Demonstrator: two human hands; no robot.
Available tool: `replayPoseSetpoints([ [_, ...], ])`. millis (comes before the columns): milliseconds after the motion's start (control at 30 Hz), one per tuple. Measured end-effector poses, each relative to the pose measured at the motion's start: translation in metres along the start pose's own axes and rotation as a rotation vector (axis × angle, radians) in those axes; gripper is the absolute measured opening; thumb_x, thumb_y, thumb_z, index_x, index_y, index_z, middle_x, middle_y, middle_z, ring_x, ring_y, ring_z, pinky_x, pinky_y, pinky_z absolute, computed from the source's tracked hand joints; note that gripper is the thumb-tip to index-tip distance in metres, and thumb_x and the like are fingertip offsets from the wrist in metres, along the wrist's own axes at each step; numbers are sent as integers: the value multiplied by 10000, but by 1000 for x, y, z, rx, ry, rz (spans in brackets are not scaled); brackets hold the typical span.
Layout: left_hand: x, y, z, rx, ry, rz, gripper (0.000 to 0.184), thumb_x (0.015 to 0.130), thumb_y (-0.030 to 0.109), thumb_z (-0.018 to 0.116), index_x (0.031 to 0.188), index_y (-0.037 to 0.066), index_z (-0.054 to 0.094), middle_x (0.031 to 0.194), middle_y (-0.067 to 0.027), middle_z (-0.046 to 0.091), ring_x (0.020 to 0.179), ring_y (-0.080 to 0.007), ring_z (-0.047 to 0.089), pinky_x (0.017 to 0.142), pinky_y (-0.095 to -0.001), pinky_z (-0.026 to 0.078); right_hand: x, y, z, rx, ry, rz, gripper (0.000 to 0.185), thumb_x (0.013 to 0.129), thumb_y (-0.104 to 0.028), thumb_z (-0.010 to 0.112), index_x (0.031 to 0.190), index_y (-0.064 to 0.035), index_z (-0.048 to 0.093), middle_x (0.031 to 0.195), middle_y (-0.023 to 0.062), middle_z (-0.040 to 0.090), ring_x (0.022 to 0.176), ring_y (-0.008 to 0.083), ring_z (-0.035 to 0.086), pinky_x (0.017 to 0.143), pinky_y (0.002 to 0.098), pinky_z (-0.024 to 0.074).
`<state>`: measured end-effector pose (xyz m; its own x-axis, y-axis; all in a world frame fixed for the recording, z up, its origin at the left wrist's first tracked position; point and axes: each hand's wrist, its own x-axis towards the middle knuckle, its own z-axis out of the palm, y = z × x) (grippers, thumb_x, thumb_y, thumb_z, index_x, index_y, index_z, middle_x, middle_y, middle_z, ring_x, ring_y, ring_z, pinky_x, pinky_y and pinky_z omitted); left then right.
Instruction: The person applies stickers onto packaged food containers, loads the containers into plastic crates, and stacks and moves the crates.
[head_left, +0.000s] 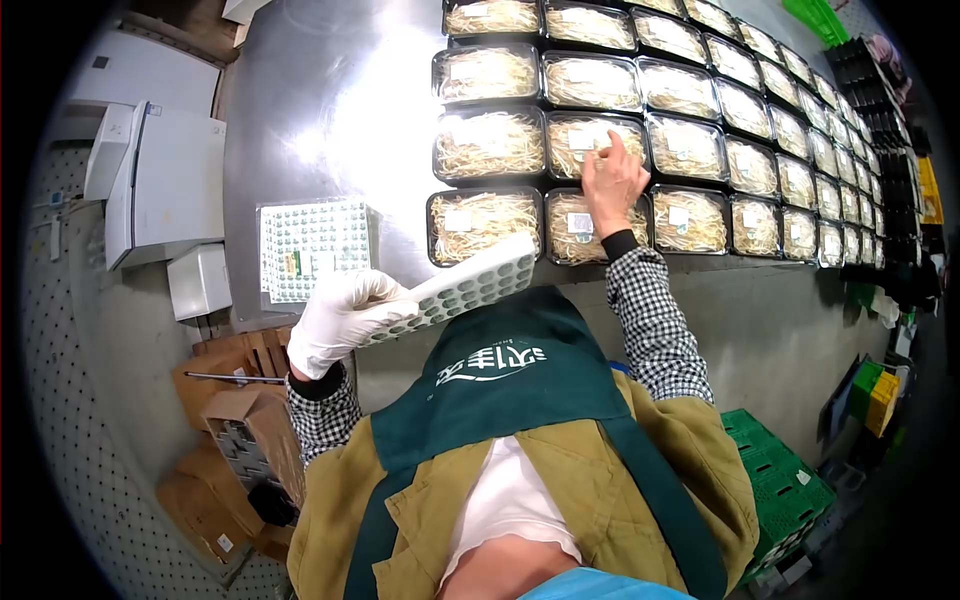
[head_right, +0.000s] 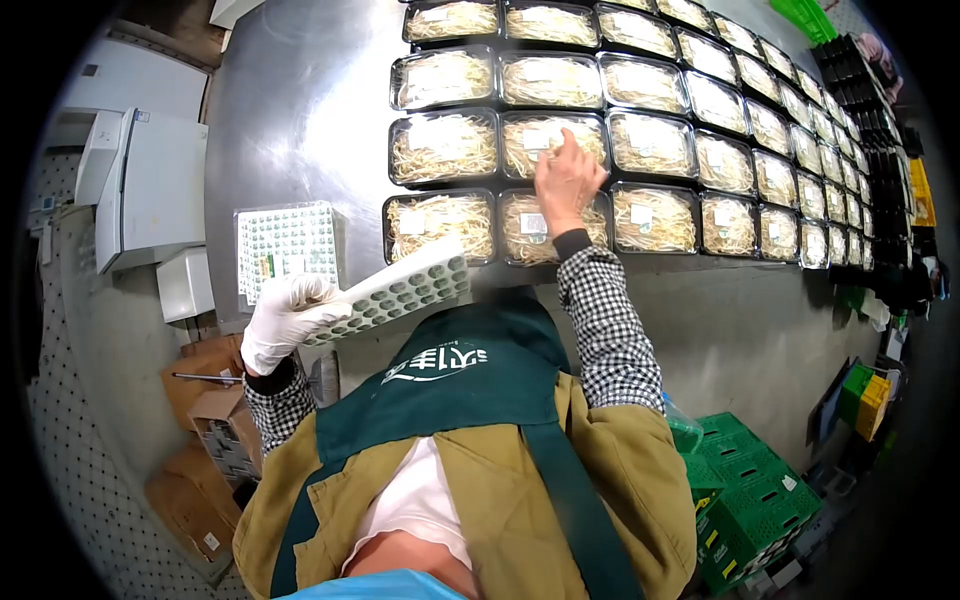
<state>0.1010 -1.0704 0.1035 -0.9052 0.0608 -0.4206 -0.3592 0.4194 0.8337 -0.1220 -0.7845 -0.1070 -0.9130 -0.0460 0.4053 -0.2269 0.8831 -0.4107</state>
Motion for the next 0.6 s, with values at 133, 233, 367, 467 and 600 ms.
replayPoseSetpoints([
  [133,3,2,-1,25,66,135,143,831,87,670,933,-14,666,718,-13,644,625,-52,570,556,-190,461,26,25,8,111,126,7,264,767,-185,642,1006,-80,598,1001,75,588,974,262,536,831,406,387],
  [233,8,5,0,38,124,152,116,826,46,652,934,7,670,706,-5,628,613,-53,563,539,-188,448,68,20,34,385,119,75,147,765,-230,658,771,-84,667,1036,71,603,1024,261,527,863,407,394],
  [367,19,20,5,259,254,344,130,807,0,637,927,33,672,708,-4,622,579,-48,546,508,-177,425,111,6,69,189,72,100,112,729,-246,664,733,-135,679,1002,43,596,996,255,519,845,419,377],
  [467,20,25,6,186,287,258,126,816,-13,621,926,29,669,710,1,625,571,-45,535,486,-183,417,118,1,59,-101,9,47,216,752,-260,663,897,-103,631,1011,89,561,1005,252,504,847,424,369],
  [600,24,19,9,74,317,251,132,829,18,625,955,9,661,736,0,627,581,-38,525,493,-173,402,111,-3,31,575,-351,147,233,815,-268,665,891,-53,618,887,79,605,852,172,538,713,288,423],
])
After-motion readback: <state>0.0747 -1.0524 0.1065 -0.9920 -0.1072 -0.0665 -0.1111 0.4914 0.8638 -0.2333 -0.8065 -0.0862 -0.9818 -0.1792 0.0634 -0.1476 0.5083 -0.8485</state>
